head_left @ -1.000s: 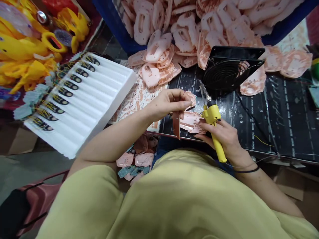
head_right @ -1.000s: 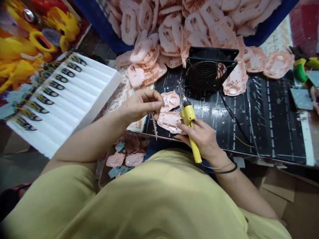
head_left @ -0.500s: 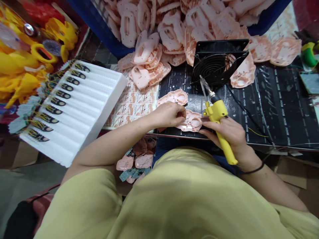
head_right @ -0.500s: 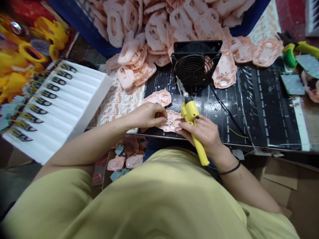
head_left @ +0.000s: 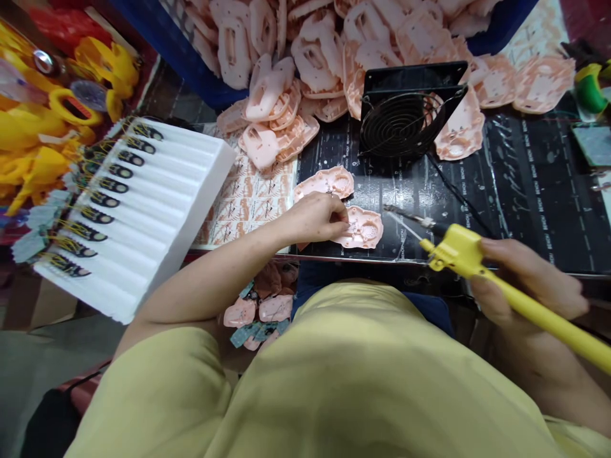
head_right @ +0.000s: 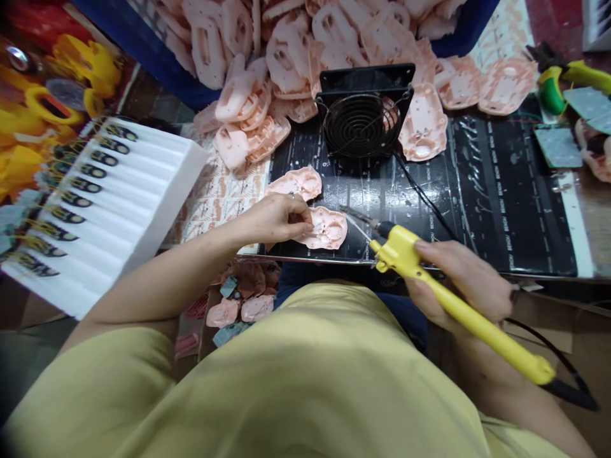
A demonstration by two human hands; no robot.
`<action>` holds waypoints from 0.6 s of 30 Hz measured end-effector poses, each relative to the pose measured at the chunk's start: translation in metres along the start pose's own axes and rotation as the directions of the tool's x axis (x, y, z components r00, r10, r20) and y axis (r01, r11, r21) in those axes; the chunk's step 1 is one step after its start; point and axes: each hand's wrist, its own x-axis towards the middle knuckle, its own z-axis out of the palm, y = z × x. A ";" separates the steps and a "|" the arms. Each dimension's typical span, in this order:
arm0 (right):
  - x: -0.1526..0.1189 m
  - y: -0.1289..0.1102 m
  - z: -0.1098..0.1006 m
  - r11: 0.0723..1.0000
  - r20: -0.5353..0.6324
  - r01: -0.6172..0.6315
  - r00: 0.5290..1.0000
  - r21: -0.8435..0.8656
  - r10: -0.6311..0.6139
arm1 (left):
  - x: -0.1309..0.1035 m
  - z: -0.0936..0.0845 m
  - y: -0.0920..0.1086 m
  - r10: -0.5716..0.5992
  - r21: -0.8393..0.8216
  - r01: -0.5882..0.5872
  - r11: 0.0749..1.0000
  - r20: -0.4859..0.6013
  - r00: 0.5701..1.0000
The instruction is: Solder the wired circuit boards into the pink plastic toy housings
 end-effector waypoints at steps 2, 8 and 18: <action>-0.003 0.001 0.006 0.998 0.017 0.020 1.000 0.059 -0.021 | 0.000 0.000 -0.002 0.011 -0.018 -0.011 1.000 -0.006 1.000; 0.008 0.001 0.021 0.968 0.012 0.080 0.996 0.238 -0.085 | 0.000 0.001 -0.003 0.018 -0.016 -0.018 1.000 -0.006 1.000; 0.022 0.010 0.030 0.931 0.104 0.133 0.979 0.339 -0.178 | 0.000 0.000 -0.002 0.011 -0.024 -0.011 1.000 0.009 1.000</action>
